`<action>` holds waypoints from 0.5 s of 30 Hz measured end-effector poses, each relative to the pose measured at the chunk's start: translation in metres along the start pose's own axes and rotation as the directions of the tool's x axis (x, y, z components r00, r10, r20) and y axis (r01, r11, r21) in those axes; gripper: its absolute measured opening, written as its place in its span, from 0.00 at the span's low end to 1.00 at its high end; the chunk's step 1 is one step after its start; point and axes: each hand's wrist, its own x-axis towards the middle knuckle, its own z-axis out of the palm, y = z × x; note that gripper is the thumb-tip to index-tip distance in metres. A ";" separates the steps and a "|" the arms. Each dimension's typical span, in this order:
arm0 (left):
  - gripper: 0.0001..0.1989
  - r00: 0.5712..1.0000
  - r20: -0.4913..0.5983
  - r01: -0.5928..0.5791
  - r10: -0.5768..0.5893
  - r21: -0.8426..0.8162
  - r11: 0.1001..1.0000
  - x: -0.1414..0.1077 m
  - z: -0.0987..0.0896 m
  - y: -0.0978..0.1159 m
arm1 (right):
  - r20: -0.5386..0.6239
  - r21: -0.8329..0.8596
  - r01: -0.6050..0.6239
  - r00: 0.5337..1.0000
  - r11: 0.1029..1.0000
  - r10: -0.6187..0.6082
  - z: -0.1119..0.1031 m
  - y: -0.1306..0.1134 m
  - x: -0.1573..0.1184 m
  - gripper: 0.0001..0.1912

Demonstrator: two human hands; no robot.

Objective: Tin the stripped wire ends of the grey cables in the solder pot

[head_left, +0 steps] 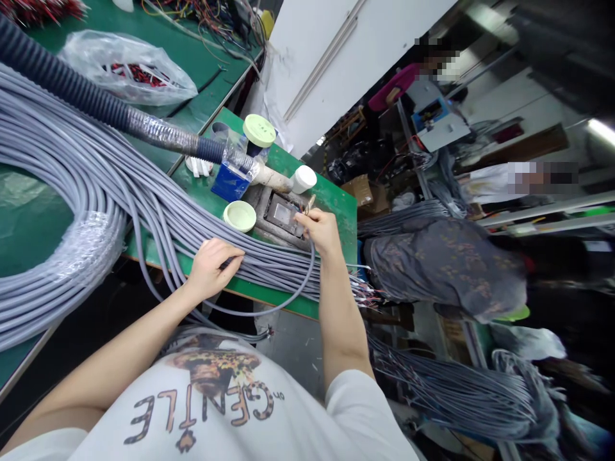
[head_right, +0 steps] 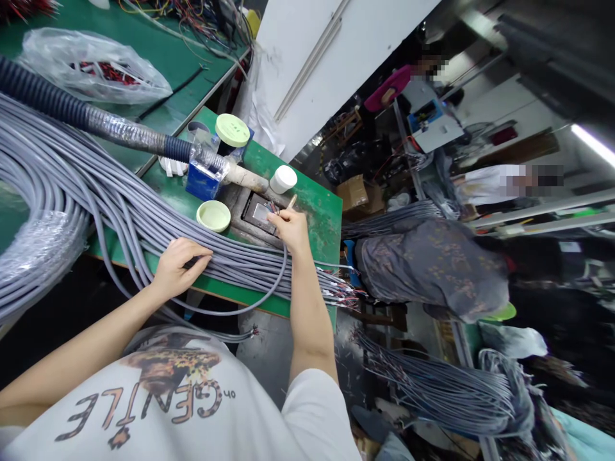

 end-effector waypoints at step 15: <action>0.18 0.847 0.283 0.479 -0.450 -0.772 0.417 -0.005 0.028 0.068 | 0.113 0.552 0.018 0.989 0.833 -0.096 0.064 -0.071 -0.121 0.08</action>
